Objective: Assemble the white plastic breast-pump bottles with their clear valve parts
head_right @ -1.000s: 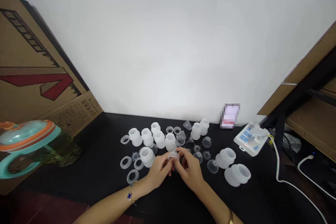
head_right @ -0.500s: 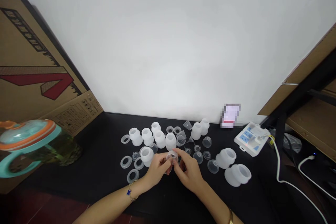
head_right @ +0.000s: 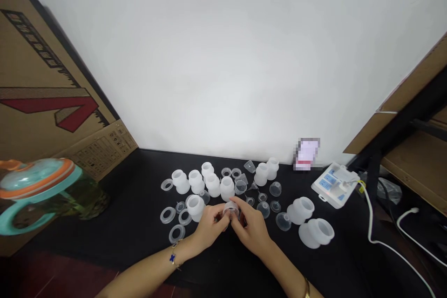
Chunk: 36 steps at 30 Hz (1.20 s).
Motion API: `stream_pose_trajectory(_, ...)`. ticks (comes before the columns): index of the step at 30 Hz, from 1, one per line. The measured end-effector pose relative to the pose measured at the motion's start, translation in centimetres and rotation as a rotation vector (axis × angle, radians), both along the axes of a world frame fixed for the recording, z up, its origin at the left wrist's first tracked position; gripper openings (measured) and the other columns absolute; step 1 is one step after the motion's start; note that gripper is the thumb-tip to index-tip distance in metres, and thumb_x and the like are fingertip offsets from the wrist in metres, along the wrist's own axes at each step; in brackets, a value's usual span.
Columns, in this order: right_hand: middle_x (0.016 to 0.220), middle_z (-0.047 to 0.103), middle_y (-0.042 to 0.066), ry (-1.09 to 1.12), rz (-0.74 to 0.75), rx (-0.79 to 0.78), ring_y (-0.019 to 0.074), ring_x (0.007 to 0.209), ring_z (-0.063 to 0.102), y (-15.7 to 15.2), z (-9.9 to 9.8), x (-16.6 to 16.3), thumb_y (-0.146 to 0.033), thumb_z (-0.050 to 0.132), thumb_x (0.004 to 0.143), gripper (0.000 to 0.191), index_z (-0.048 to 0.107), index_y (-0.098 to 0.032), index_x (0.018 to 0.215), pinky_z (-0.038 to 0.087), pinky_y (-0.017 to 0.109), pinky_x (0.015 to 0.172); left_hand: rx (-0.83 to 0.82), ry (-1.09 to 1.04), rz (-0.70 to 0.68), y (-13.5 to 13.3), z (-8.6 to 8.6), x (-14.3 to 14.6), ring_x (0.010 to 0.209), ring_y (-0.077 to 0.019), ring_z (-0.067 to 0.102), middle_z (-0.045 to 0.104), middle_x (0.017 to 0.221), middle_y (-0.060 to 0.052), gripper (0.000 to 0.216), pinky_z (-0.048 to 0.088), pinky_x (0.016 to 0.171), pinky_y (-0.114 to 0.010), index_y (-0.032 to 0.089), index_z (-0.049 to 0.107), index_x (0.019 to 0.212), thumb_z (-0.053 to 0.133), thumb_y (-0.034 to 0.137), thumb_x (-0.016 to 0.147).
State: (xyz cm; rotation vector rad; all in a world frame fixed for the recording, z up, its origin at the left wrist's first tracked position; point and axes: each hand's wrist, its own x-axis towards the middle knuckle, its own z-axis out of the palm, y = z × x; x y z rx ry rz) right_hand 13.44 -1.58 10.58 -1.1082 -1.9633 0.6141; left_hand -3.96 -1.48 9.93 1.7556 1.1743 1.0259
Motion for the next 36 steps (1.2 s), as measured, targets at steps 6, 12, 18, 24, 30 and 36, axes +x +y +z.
stream_pose_trajectory(6, 0.072, 0.07, 0.001, -0.021, 0.012, -0.039, 0.0147, 0.053, 0.06, 0.07, 0.13, -0.19, -0.025, 0.05, 0.094, 0.037, 0.064, -0.016, 0.127, 0.047, 0.024, 0.052, 0.017, 0.053, 0.011, 0.09, 0.18, 0.08, 0.049, -0.0112, 0.041, 0.051, 0.053, 0.003, 0.025, 0.027, 0.051, -0.024, 0.016, 0.061, 0.063, 0.055, 0.02, 0.087)
stream_pose_trajectory(12, 0.073, 0.07, 0.001, -0.007, 0.007, -0.078, 0.0148, 0.053, 0.06, -0.07, 0.05, -0.24, -0.027, 0.049, 0.096, 0.036, 0.065, -0.017, 0.126, 0.045, 0.024, 0.05, 0.0, 0.045, -0.01, 0.18, 0.15, -0.01, 0.049, -0.0111, 0.042, 0.051, 0.052, 0.003, 0.028, 0.026, 0.049, -0.024, 0.016, 0.06, 0.063, 0.054, 0.022, 0.089)
stream_pose_trajectory(18, 0.069, 0.069, 0.001, -0.011, 0.001, -0.069, 0.0144, 0.051, 0.059, 0.0, 0.04, -0.3, -0.028, 0.049, 0.095, 0.035, 0.066, -0.016, 0.124, 0.044, 0.023, 0.048, 0.007, 0.049, -0.025, 0.08, 0.19, -0.09, 0.049, -0.0108, 0.042, 0.051, 0.052, 0.004, 0.027, 0.026, 0.05, -0.024, 0.016, 0.06, 0.063, 0.052, 0.02, 0.088)
stream_pose_trajectory(24, 0.067, 0.068, 0.001, -0.018, -0.012, -0.059, 0.0142, 0.05, 0.058, 0.03, 0.02, -0.36, -0.028, 0.049, 0.095, 0.035, 0.067, -0.016, 0.122, 0.042, 0.023, 0.047, 0.004, 0.047, -0.032, 0.13, 0.16, -0.12, 0.049, -0.0107, 0.044, 0.05, 0.052, 0.004, 0.028, 0.027, 0.05, -0.024, 0.016, 0.06, 0.064, 0.051, 0.022, 0.09)
stream_pose_trajectory(30, 0.069, 0.068, 0.0, -0.015, 0.008, -0.098, 0.0143, 0.052, 0.058, 0.01, -0.23, -0.15, -0.029, 0.05, 0.095, 0.037, 0.064, -0.016, 0.127, 0.043, 0.023, 0.05, -0.005, 0.076, -0.044, 0.06, 0.24, -0.12, 0.047, -0.0112, 0.044, 0.05, 0.051, 0.004, 0.034, 0.027, 0.049, -0.024, 0.016, 0.062, 0.068, 0.048, 0.028, 0.096)
stream_pose_trajectory(36, 0.067, 0.066, -0.001, -0.019, 0.021, -0.094, 0.0142, 0.052, 0.057, 0.01, -0.14, -0.14, -0.029, 0.048, 0.096, 0.039, 0.064, -0.015, 0.129, 0.042, 0.024, 0.052, 0.024, 0.045, -0.097, 0.01, -0.01, -0.34, 0.047, -0.0111, 0.047, 0.051, 0.051, 0.004, 0.046, 0.031, 0.051, -0.023, 0.016, 0.063, 0.071, 0.04, 0.039, 0.103)
